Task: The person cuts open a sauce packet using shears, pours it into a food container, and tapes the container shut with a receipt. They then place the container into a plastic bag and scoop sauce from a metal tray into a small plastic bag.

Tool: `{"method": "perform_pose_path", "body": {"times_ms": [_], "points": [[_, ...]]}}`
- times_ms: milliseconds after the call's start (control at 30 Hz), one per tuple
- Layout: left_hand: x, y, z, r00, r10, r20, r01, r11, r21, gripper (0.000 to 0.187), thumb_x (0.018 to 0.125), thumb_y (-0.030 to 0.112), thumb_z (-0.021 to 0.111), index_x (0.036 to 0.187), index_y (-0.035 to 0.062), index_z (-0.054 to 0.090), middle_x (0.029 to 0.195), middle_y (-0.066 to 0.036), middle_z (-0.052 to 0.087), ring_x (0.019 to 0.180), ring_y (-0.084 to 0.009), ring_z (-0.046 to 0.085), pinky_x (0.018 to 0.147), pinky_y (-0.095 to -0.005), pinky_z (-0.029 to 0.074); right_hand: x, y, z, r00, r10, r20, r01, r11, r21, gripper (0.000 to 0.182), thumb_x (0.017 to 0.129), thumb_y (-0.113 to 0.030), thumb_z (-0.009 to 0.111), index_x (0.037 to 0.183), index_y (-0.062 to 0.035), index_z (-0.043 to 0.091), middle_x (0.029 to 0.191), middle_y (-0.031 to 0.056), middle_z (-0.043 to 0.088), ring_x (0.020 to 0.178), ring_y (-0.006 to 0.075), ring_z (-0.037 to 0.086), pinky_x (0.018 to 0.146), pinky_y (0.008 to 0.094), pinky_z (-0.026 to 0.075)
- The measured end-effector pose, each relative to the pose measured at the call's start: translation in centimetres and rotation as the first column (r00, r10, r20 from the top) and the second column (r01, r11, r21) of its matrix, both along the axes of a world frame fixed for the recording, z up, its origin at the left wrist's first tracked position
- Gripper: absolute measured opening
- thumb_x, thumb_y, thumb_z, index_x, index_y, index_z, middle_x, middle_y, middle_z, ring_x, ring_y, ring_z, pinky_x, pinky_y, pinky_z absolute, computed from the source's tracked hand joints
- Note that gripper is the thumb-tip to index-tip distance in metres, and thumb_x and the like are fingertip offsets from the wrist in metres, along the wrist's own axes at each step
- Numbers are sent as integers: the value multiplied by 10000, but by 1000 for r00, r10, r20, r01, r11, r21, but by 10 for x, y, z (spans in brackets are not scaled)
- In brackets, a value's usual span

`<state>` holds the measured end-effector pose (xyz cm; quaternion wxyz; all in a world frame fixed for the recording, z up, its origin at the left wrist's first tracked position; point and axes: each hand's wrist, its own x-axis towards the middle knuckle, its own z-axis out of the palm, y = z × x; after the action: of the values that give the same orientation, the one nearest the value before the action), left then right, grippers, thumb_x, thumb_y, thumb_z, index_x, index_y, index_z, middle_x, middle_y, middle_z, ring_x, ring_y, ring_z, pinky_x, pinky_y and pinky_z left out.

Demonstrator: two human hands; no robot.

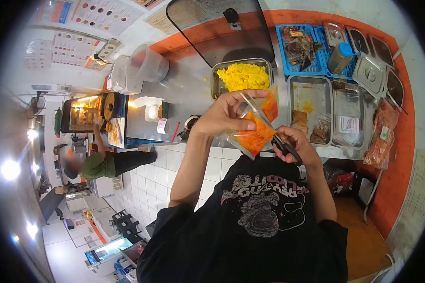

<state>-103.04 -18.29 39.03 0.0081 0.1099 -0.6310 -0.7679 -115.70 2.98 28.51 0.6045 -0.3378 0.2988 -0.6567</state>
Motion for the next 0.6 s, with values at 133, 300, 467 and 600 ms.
{"method": "perform_pose_path", "body": {"times_ms": [133, 300, 467, 600], "points": [[-3, -1, -7, 999, -7, -53, 12, 996, 89, 654, 730, -40, 796, 1331, -1, 540, 1386, -87, 536, 1337, -187, 429, 1121, -343, 329, 0, -3, -12, 998, -34, -46, 33, 999, -23, 727, 681, -402, 895, 1171, 17, 559, 768, -20, 569, 666, 36, 507, 607, 180, 389], [-4, -2, -22, 998, 5, -67, 4, 992, 129, 650, 731, -35, 794, 1327, -9, 537, 1409, -102, 516, 1358, -191, 409, 1157, -352, 268, 6, -10, -20, 999, -44, -2, 44, 998, -38, 730, 709, -396, 879, 1186, 26, 525, 799, -6, 559, 683, 45, 495, 625, 183, 389], [-4, -1, -29, 999, 44, -11, -41, 984, 173, 783, 686, 53, 837, 1371, -45, 471, 1433, -126, 485, 1359, -235, 415, 1163, -381, 264, 11, -13, -17, 995, -80, 52, 81, 997, -21, 724, 741, -385, 861, 1207, 30, 494, 818, -2, 543, 687, 49, 482, 629, 188, 388], [-3, 0, -31, 999, 48, 12, -49, 973, 225, 822, 681, 72, 845, 1388, -60, 446, 1435, -131, 481, 1342, -229, 437, 1148, -365, 297, 11, -18, -17, 997, -41, 61, 41, 999, -10, 722, 738, -343, 868, 1228, 31, 492, 810, -1, 545, 681, 44, 493, 594, 185, 378]]}}
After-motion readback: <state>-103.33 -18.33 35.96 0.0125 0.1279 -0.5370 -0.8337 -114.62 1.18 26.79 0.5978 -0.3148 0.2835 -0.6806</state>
